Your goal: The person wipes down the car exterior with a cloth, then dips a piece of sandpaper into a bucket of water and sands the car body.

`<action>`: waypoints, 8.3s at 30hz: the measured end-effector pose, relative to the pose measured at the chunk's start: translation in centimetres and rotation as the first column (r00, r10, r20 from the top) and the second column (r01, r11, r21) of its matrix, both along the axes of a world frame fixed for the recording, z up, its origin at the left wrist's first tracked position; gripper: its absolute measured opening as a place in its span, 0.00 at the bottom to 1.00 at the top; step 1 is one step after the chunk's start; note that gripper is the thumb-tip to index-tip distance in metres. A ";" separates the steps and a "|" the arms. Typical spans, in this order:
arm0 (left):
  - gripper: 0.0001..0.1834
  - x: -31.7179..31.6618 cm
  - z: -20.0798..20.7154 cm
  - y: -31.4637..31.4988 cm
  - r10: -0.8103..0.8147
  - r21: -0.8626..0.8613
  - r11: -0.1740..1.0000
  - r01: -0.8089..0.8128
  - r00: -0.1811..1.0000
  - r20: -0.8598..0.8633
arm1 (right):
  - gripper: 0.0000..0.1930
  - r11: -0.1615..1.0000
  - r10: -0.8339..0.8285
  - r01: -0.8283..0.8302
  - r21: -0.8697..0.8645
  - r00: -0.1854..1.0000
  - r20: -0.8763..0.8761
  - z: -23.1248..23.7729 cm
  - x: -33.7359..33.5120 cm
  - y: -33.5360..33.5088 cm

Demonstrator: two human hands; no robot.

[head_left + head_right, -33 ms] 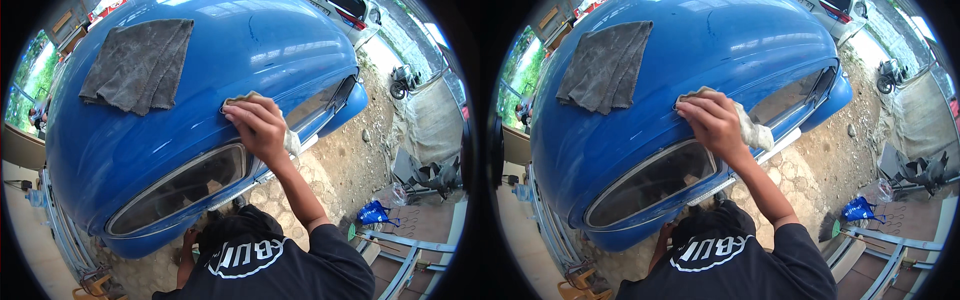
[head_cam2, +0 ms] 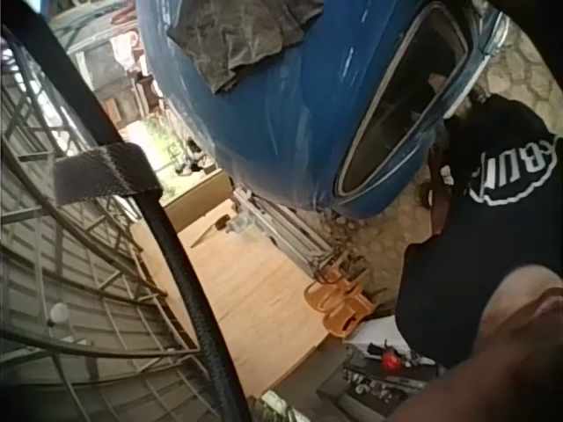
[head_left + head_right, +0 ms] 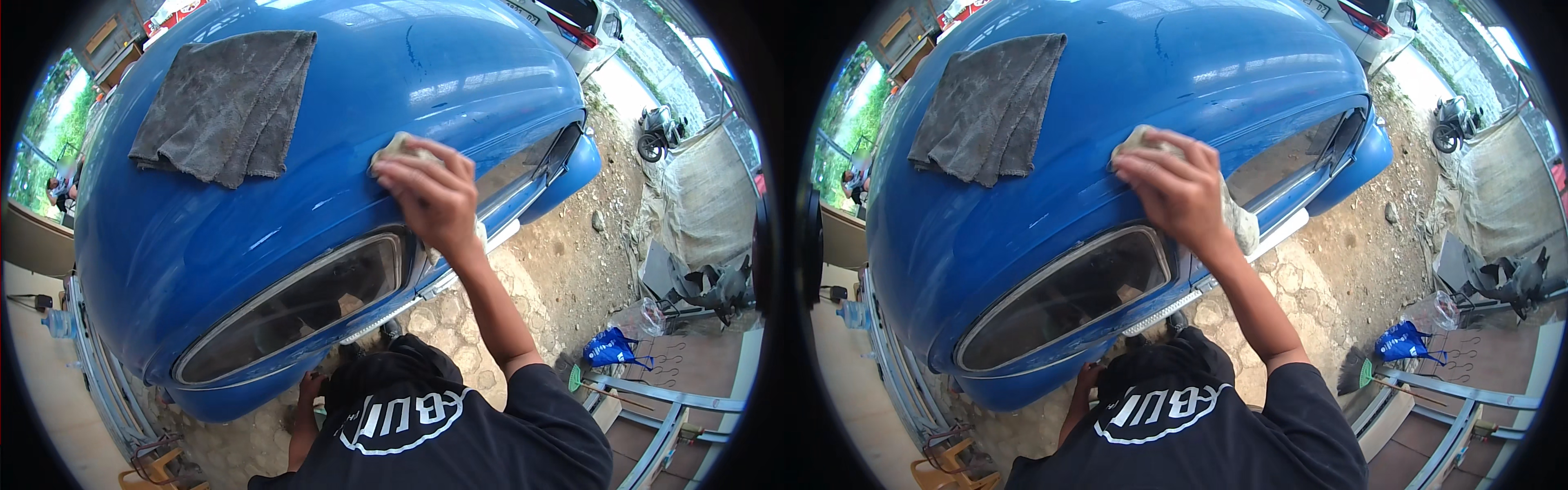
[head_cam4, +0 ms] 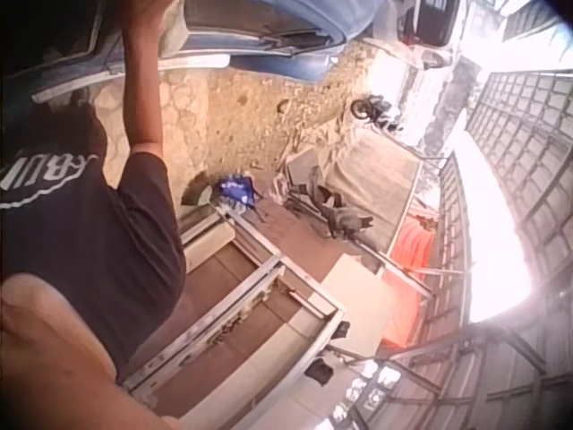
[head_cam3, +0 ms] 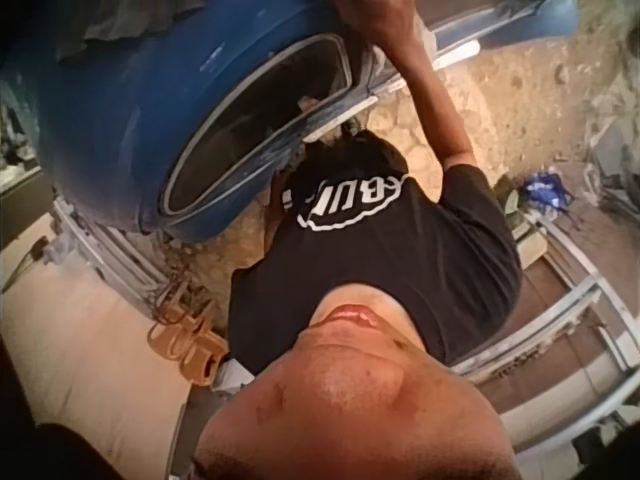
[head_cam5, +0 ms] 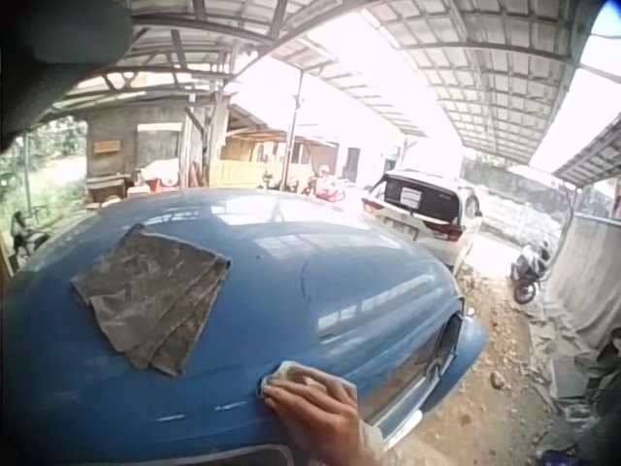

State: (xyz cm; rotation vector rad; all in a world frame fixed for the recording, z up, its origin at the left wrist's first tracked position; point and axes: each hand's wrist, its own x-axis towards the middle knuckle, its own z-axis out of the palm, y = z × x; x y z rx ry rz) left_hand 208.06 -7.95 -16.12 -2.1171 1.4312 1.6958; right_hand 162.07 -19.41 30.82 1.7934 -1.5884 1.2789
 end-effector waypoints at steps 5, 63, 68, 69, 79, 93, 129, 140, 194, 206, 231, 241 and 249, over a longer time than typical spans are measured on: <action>0.34 -1.5 0.8 -1.5 -0.001 -0.114 0.994 -0.003 0.999 -0.036 | 0.09 0.977 -0.208 0.213 0.014 0.938 0.278 0.0 -8.4 -0.7; 0.20 -2.7 8.9 34.9 0.836 -0.253 0.454 -0.854 0.506 -0.210 | 0.14 0.636 0.617 -0.657 0.405 0.748 0.245 -7.9 17.3 18.5; 0.19 -1.5 11.7 37.1 0.788 -0.232 0.248 -0.940 0.336 -0.516 | 0.14 0.528 0.617 -0.642 0.556 0.740 0.267 -9.8 22.8 24.1; 0.22 -1.0 14.9 36.3 0.777 -0.249 0.320 -0.914 0.404 -0.483 | 0.12 0.476 0.620 -0.679 0.559 0.709 0.335 -10.3 24.0 25.1; 0.15 -0.8 21.4 36.1 0.571 -0.566 0.447 -0.693 0.708 -0.416 | 0.06 0.234 0.755 -0.794 0.562 0.512 0.409 -9.7 32.2 32.7; 0.19 -0.2 26.5 33.7 0.476 -0.736 0.321 -0.596 0.773 -0.419 | 0.18 0.386 0.660 -0.701 0.599 0.663 0.352 -7.5 34.1 31.0; 0.17 0.3 70.8 -27.8 -0.075 -0.938 -0.269 -0.219 0.976 -0.206 | 0.15 0.852 0.507 -0.439 -0.283 0.826 0.247 26.6 19.0 -14.0; 0.16 0.1 52.6 -22.7 -0.278 -0.997 -0.020 0.070 0.958 0.073 | 0.38 0.856 0.029 0.194 0.479 0.907 -0.419 8.3 20.8 -13.5; 0.12 14.6 14.6 24.7 0.633 -0.226 0.743 -0.629 0.771 -0.066 | 0.18 -0.006 -0.823 -0.508 0.861 0.492 0.285 -45.9 20.2 24.1; 0.11 21.5 2.4 41.8 0.608 -0.107 0.777 -0.620 0.784 -0.125 | 0.17 -0.194 0.200 -0.322 0.927 0.912 0.358 -57.1 46.1 33.0; 0.11 23.4 -9.6 55.8 0.906 0.023 0.423 -0.906 0.422 -0.043 | 0.13 -0.150 0.134 -0.165 0.975 0.973 0.185 -89.0 63.5 43.1; 0.11 29.0 -5.4 37.7 0.585 -0.285 0.737 -0.613 0.789 -0.185 | 0.18 0.075 -0.663 -0.763 0.643 0.443 0.604 -64.2 52.0 39.0; 0.09 16.2 7.1 11.0 -0.280 -0.753 0.635 0.174 0.960 -0.014 | 0.17 0.761 -0.567 -0.483 0.433 -0.171 0.806 -56.8 33.4 33.0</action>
